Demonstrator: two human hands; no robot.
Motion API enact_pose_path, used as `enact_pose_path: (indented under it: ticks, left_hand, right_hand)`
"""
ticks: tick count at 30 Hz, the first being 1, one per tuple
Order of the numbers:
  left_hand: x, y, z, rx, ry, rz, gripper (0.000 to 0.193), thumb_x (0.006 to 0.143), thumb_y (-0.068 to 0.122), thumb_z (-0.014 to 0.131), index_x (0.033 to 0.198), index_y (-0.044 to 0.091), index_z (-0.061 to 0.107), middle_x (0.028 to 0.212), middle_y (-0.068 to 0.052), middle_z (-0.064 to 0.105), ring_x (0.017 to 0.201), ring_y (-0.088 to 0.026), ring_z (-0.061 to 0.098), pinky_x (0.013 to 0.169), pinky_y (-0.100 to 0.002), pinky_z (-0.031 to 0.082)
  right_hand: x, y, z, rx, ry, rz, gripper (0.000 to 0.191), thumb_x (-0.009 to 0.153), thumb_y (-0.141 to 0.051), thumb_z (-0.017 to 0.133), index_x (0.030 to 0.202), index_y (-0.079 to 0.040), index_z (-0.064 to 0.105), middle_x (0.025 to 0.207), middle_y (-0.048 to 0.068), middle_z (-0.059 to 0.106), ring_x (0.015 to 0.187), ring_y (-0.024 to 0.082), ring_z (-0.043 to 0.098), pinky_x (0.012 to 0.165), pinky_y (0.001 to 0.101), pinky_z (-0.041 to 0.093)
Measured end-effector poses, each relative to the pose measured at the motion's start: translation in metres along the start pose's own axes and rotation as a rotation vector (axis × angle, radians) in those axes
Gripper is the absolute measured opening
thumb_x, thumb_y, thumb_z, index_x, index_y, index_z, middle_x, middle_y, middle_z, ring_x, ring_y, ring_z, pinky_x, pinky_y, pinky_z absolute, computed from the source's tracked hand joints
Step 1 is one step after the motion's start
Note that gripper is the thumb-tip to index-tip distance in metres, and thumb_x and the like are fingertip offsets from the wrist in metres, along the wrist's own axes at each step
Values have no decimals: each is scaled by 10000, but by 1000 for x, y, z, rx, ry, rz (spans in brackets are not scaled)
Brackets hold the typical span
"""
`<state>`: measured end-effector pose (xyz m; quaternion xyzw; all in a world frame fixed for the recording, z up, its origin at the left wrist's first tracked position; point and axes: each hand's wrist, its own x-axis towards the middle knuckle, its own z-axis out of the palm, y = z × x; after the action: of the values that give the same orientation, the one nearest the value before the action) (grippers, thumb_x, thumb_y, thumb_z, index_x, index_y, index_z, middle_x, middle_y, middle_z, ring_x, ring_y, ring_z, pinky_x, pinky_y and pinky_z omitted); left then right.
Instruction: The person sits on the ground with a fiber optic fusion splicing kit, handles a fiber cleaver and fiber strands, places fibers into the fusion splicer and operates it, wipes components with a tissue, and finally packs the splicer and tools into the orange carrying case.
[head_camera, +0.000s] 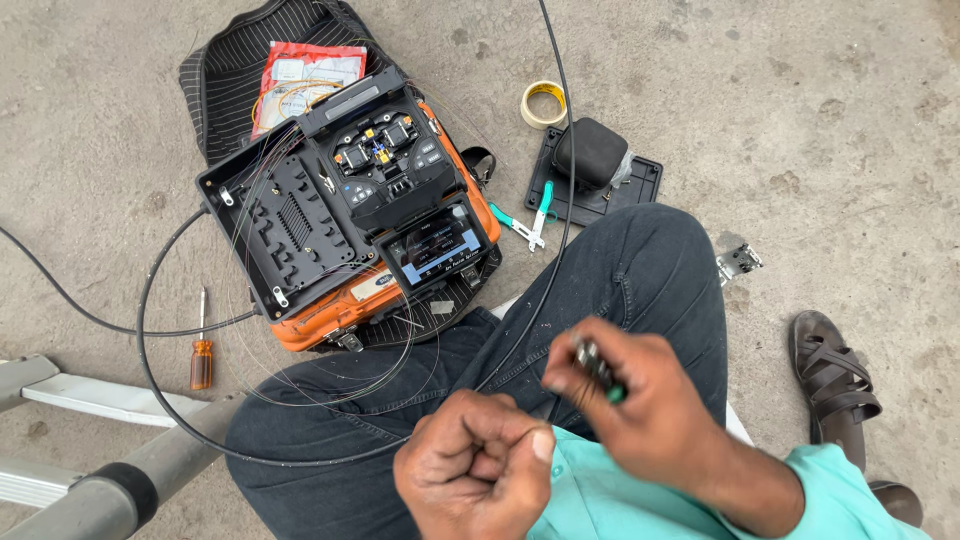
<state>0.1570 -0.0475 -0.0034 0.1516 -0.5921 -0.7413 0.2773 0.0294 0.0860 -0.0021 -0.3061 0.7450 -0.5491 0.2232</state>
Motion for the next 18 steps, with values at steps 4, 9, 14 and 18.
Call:
enact_pose_path:
  ticks: [4, 9, 14, 18]
  left_hand:
    - [1, 1, -2, -24, 17, -24, 169, 799, -88, 782, 768, -17, 632, 610, 3, 587, 511, 30, 374, 469, -174, 272]
    - [2, 5, 4, -16, 46, -171, 85, 809, -85, 760, 803, -32, 694, 627, -5, 618, 531, 18, 427, 488, -191, 321]
    - [6, 6, 10, 59, 6, -115, 98, 786, -78, 779, 789, -15, 704, 590, 22, 575, 521, 27, 378, 482, -190, 281]
    - [6, 4, 10, 108, -27, -67, 127, 769, -78, 793, 775, -1, 693, 560, 36, 547, 505, 28, 371, 478, -190, 285]
  right_hand:
    - [7, 6, -3, 519, 159, 136, 97, 976, -23, 727, 1020, 9, 647, 821, 87, 651, 668, 124, 552, 593, 293, 474]
    - [-6, -7, -6, 864, -30, -58, 326, 841, 58, 772, 1068, -45, 562, 1152, 164, 654, 876, 150, 598, 796, 340, 538]
    - [-9, -14, -3, 914, -13, -71, 390, 851, 133, 783, 975, -86, 485, 968, 179, 677, 908, 194, 650, 791, 344, 562]
    - [-9, -12, -2, 785, 55, -231, 393, 885, 114, 794, 985, -96, 478, 933, 152, 670, 912, 194, 648, 797, 315, 562]
